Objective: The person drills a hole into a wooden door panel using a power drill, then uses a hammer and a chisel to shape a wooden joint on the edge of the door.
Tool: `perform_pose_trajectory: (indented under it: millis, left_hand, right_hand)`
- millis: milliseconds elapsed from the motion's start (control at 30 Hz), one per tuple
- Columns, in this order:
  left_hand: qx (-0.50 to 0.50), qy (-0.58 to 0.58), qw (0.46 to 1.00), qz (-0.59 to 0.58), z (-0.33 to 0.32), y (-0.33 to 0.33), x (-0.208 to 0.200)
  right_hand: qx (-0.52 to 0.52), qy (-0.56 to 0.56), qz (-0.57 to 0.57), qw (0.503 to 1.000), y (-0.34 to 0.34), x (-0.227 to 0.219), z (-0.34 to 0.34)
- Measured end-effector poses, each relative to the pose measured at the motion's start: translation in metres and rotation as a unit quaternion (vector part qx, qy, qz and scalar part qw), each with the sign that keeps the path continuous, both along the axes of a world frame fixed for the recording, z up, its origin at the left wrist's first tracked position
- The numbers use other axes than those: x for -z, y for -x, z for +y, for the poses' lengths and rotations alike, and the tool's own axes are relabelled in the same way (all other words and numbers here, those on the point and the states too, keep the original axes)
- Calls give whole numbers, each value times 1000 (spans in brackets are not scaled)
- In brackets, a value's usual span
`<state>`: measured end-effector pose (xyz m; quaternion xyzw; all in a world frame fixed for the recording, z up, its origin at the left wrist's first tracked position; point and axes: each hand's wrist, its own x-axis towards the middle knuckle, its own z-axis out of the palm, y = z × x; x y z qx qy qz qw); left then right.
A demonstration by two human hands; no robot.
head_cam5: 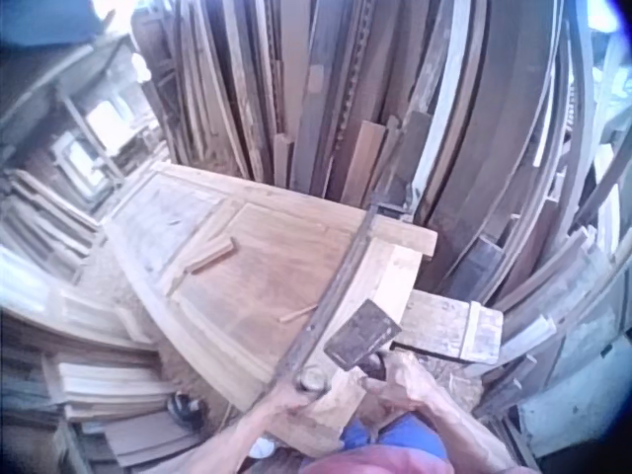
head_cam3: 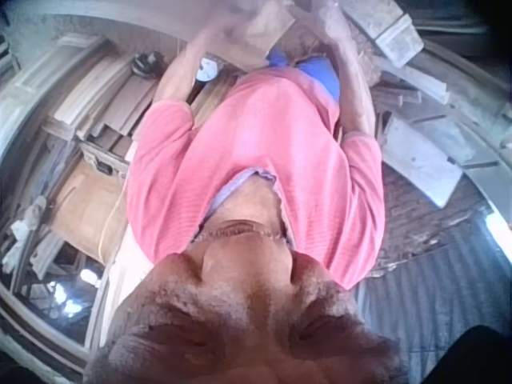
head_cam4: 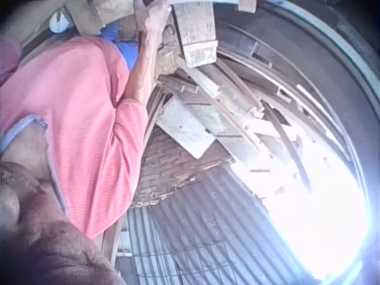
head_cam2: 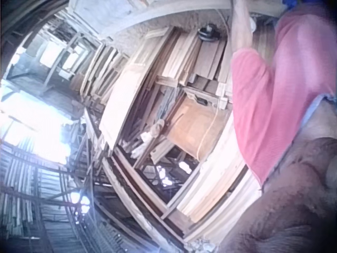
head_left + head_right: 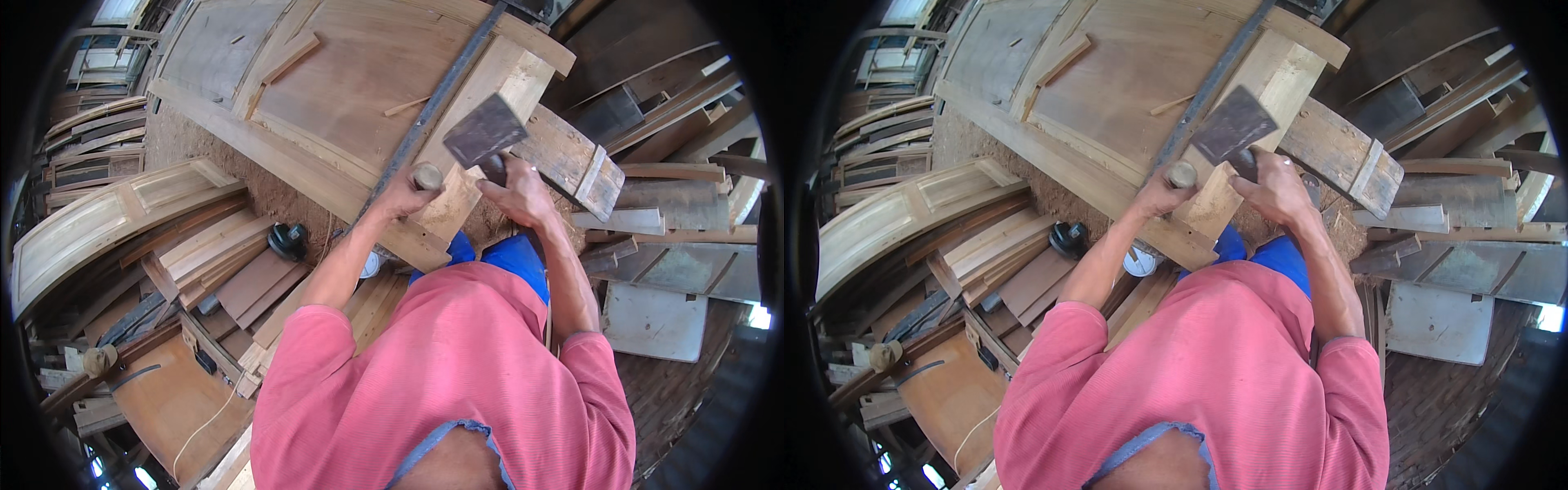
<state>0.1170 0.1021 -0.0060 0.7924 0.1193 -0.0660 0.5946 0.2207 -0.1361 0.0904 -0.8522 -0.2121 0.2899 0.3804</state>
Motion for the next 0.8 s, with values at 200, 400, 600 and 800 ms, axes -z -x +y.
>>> perform_pose_trajectory:
  millis: [200, 400, 600, 800]
  left_hand:
    - [50, -28, 993, 107, -16, -38, -6]
    - [77, -71, 985, 136, -11, -54, 35]
    - [123, -95, 979, 133, -19, -53, 43]
    - [145, -148, 972, 113, -30, -58, 59]
  right_hand:
    - [195, -121, 73, 971, -13, -8, -31]
    - [314, -193, 12, 930, -33, -2, -77]
    - [432, -241, -68, 867, -47, 7, -75]
    - [42, 144, -19, 989, 4, 106, -15]
